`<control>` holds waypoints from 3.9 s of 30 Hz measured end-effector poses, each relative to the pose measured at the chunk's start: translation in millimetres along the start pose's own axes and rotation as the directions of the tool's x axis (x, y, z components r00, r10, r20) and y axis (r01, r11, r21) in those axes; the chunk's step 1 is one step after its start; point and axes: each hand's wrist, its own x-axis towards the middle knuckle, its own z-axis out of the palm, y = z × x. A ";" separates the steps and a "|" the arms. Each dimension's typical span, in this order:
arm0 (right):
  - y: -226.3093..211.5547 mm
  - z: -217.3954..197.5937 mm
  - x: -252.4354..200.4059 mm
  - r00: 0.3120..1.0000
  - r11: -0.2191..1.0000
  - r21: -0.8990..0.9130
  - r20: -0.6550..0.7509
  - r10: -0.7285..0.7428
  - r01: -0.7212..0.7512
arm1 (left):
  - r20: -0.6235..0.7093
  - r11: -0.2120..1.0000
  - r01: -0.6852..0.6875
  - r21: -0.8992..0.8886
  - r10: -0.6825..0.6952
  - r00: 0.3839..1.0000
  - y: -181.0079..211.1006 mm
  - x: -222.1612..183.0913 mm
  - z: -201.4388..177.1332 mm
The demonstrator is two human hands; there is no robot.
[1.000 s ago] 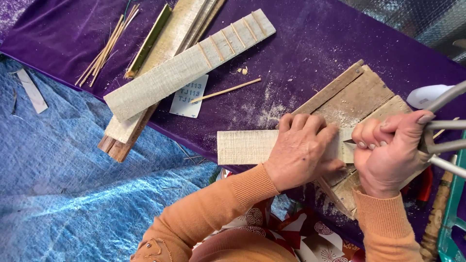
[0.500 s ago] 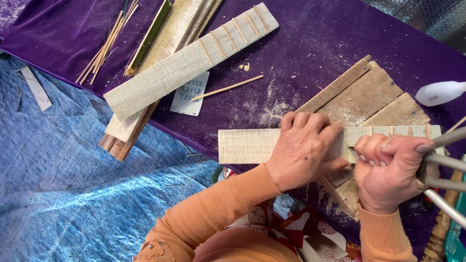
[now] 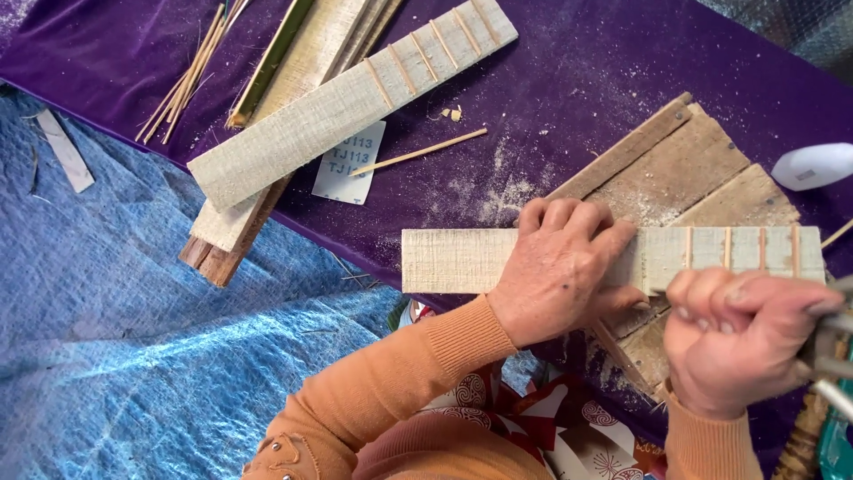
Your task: The person is using a hacksaw to cut slots into a wooden board, likely a guitar fretboard, and uses scissors for trimming.
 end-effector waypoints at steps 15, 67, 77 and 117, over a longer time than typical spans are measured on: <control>-0.6 5.0 -5.5 0.989 1.000 0.010 0.143 -0.027 0.026 | -0.034 1.000 0.009 -0.030 -0.010 0.999 0.2 2.0 -4.2; 15.3 -3.0 -7.6 0.997 0.999 -0.003 0.075 -0.036 0.036 | -0.022 0.999 0.028 -0.026 -0.029 0.999 1.9 2.2 -4.2; -32.3 -46.0 -44.3 0.978 0.976 -0.072 -0.062 0.200 -0.204 | 0.011 0.999 -0.005 -0.045 0.006 1.000 -2.7 4.0 -5.4; -69.0 -56.6 -152.6 0.996 0.490 -0.868 -0.043 0.080 -0.077 | 0.170 0.546 0.371 -0.751 -0.384 0.908 75.2 -40.5 -10.6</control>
